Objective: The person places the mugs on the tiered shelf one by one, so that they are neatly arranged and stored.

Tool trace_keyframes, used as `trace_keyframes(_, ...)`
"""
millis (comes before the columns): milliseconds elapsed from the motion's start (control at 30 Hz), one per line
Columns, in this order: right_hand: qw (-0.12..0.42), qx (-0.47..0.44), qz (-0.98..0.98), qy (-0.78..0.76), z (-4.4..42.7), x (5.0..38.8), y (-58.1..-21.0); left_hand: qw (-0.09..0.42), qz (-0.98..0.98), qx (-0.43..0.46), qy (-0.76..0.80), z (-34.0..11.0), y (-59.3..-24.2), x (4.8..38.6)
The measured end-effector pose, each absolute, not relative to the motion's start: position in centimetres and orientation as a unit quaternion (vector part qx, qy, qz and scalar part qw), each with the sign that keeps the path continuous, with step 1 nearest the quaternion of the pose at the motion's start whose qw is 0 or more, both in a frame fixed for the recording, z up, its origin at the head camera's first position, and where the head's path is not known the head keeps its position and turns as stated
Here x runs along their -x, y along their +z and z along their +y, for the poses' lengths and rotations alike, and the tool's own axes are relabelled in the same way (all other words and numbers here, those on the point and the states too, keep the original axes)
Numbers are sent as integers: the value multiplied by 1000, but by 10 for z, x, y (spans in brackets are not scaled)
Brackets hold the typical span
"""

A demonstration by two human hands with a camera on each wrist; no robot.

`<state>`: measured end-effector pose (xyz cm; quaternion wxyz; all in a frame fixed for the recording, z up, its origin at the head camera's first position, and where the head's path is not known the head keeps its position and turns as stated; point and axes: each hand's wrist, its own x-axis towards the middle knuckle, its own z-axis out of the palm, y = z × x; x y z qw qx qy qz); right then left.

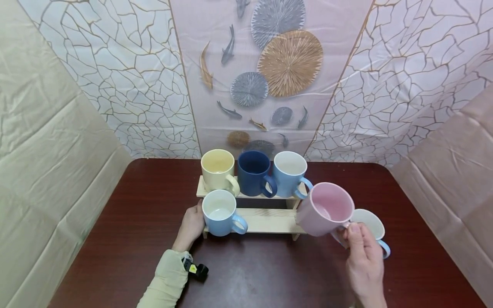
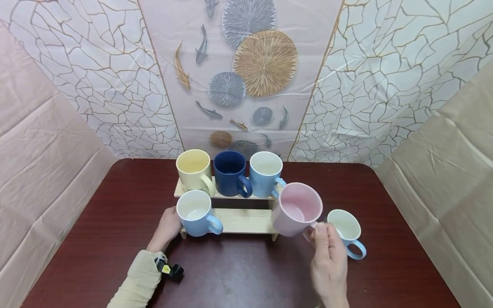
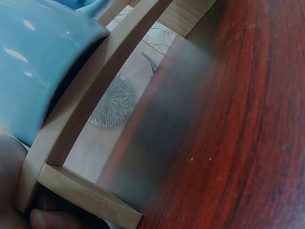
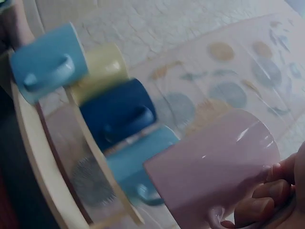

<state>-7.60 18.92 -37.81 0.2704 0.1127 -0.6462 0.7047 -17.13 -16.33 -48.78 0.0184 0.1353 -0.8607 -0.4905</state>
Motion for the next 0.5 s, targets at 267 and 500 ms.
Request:
trace_keyframes(267, 207, -94, -695, 682, 163, 79, -384, 18, -861, -133, -490, -163, -489, 172)
trace_keyframes(500, 187, -137, -724, 650, 144, 84, -392, 15, -860, -130, -493, -164, -488, 171)
